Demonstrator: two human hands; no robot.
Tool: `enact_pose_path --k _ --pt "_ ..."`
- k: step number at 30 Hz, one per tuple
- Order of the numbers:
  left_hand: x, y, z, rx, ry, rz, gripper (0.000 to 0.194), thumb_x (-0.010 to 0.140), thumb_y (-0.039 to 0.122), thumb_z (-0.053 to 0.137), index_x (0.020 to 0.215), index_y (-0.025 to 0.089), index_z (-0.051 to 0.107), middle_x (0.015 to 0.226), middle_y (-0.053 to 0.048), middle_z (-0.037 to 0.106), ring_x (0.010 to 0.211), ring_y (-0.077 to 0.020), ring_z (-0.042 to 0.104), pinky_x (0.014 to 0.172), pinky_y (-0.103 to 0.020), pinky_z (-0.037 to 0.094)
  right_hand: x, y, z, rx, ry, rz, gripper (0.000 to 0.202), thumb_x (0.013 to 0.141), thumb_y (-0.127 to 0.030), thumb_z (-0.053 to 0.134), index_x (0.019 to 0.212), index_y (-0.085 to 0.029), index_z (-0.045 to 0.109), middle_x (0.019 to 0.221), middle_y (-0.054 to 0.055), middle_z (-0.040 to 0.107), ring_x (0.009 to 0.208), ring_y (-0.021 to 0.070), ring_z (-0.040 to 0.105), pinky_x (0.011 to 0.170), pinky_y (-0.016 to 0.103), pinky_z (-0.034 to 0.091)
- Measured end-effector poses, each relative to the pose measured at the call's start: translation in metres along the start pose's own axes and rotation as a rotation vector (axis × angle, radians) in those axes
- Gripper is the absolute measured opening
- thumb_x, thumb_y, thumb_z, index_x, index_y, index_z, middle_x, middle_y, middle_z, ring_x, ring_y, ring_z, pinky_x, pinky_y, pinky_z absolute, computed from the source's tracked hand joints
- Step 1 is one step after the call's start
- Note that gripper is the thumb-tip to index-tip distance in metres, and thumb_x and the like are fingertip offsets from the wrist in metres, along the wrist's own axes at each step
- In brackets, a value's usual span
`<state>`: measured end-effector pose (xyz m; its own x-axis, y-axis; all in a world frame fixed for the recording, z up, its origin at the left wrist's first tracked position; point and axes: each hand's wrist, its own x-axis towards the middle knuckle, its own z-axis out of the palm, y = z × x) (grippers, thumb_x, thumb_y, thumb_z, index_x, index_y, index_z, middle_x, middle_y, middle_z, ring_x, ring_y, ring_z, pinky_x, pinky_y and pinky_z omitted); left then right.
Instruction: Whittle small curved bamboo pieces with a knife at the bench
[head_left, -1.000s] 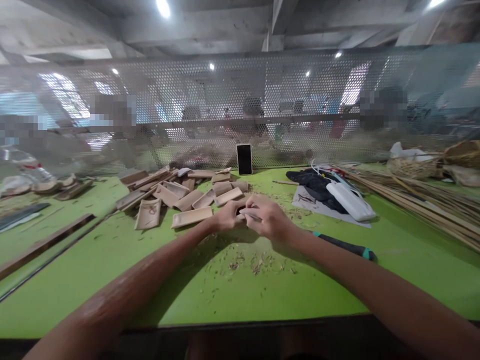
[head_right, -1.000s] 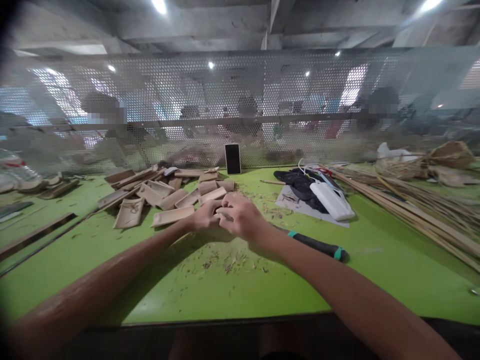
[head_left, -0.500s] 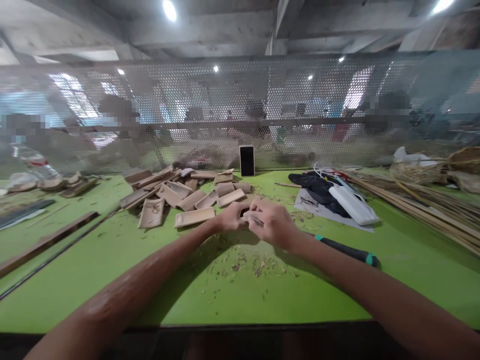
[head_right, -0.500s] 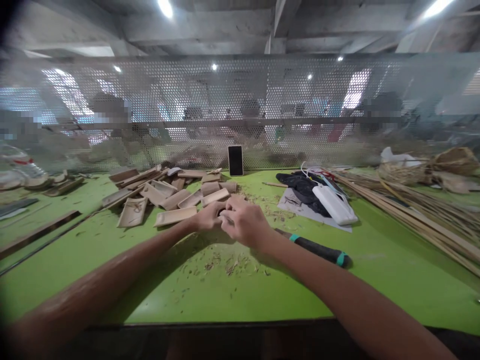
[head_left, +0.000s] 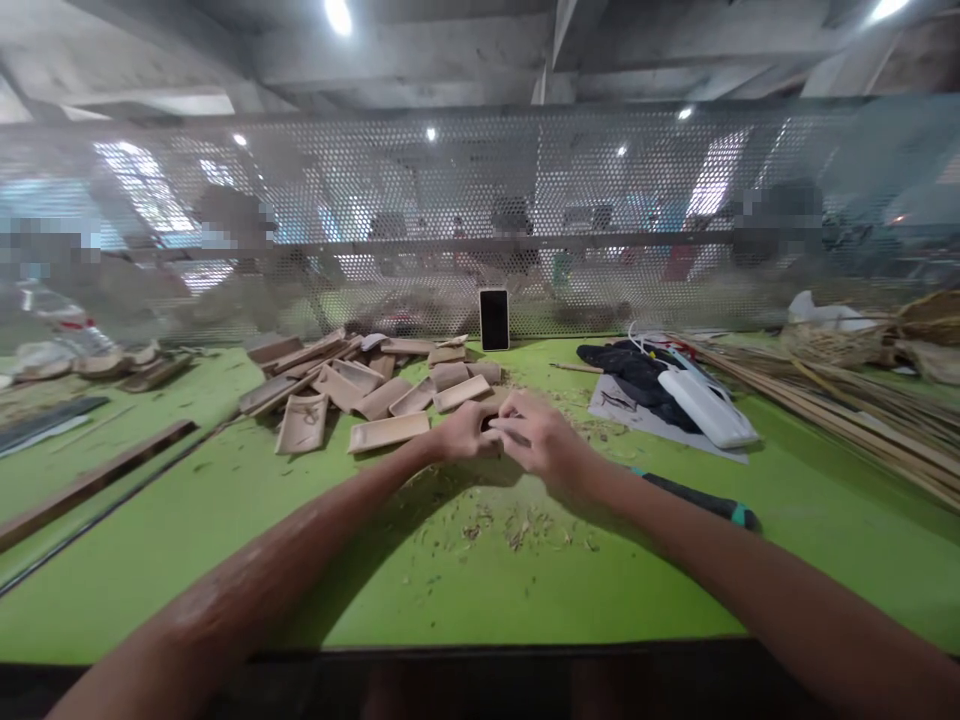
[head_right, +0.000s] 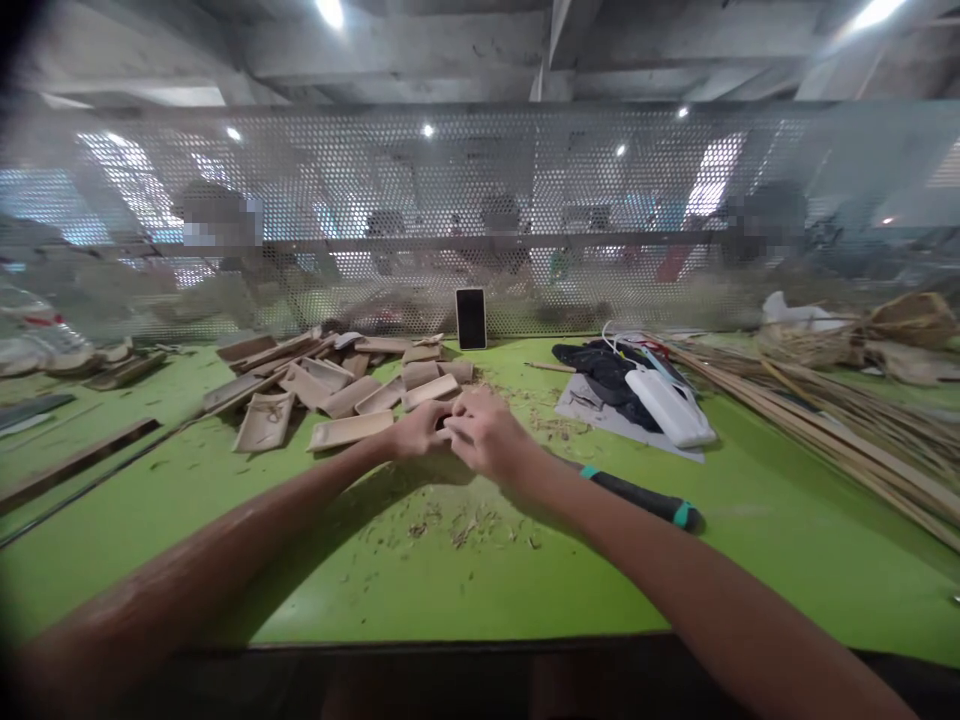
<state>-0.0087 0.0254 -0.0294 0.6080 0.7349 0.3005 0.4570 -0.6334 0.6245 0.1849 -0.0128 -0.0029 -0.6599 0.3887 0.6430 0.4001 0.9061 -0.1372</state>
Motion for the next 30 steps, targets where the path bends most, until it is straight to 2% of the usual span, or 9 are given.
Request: enact_pose_path --k 3,6,12,17,22,30 --pt "0.000 -0.002 0.001 -0.016 0.012 0.020 0.022 0.072 0.025 0.057 0.087 0.012 0.065 0.086 -0.004 0.069 0.079 -0.0202 0.060 0.069 -0.028 0.044 -0.002 0.001 0.001 0.033 -0.001 -0.052 0.014 0.096 -0.012 0.057 0.094 -0.014 0.071 0.096 0.012 0.066 0.090 0.0223 0.058 0.080 0.039 0.052" --pt "0.000 -0.001 -0.001 0.015 0.013 0.035 0.026 0.076 0.029 0.056 0.092 0.012 0.066 0.087 -0.004 0.069 0.080 -0.0201 0.060 0.071 -0.029 0.045 -0.004 0.003 0.002 0.068 0.031 -0.066 0.017 0.098 -0.014 0.054 0.099 -0.013 0.070 0.097 0.012 0.068 0.092 0.0219 0.060 0.080 0.038 0.052" --pt "-0.001 0.004 -0.002 0.011 -0.009 -0.002 0.029 0.071 0.027 0.062 0.095 0.013 0.067 0.093 -0.005 0.071 0.084 -0.0224 0.061 0.074 -0.030 0.049 -0.005 0.005 0.000 -0.075 0.013 -0.131 0.015 0.096 -0.011 0.058 0.099 -0.016 0.071 0.097 0.008 0.074 0.090 0.0212 0.063 0.083 0.040 0.044" --pt "-0.001 0.007 -0.005 -0.015 -0.028 0.030 0.030 0.069 0.025 0.066 0.096 0.013 0.069 0.093 -0.006 0.072 0.087 -0.0245 0.063 0.075 -0.031 0.050 -0.003 0.003 -0.001 -0.069 -0.035 -0.198 0.017 0.095 -0.011 0.057 0.104 -0.018 0.071 0.103 0.008 0.075 0.097 0.0226 0.063 0.090 0.042 0.043" --pt "-0.002 0.010 -0.006 0.054 -0.021 -0.008 0.028 0.069 0.025 0.065 0.093 0.013 0.069 0.085 -0.004 0.070 0.086 -0.0248 0.062 0.075 -0.031 0.049 -0.004 0.006 -0.003 -0.010 -0.050 -0.136 0.020 0.094 -0.006 0.054 0.098 -0.016 0.071 0.092 0.010 0.073 0.089 0.0219 0.063 0.081 0.037 0.048" --pt "-0.004 0.007 -0.007 0.059 -0.040 -0.030 0.032 0.071 0.029 0.065 0.098 0.013 0.070 0.086 -0.003 0.069 0.084 -0.0217 0.061 0.073 -0.029 0.046 -0.003 0.006 -0.005 -0.145 -0.118 -0.124 0.019 0.093 -0.007 0.051 0.087 -0.012 0.069 0.087 0.012 0.068 0.083 0.0226 0.057 0.077 0.037 0.047"
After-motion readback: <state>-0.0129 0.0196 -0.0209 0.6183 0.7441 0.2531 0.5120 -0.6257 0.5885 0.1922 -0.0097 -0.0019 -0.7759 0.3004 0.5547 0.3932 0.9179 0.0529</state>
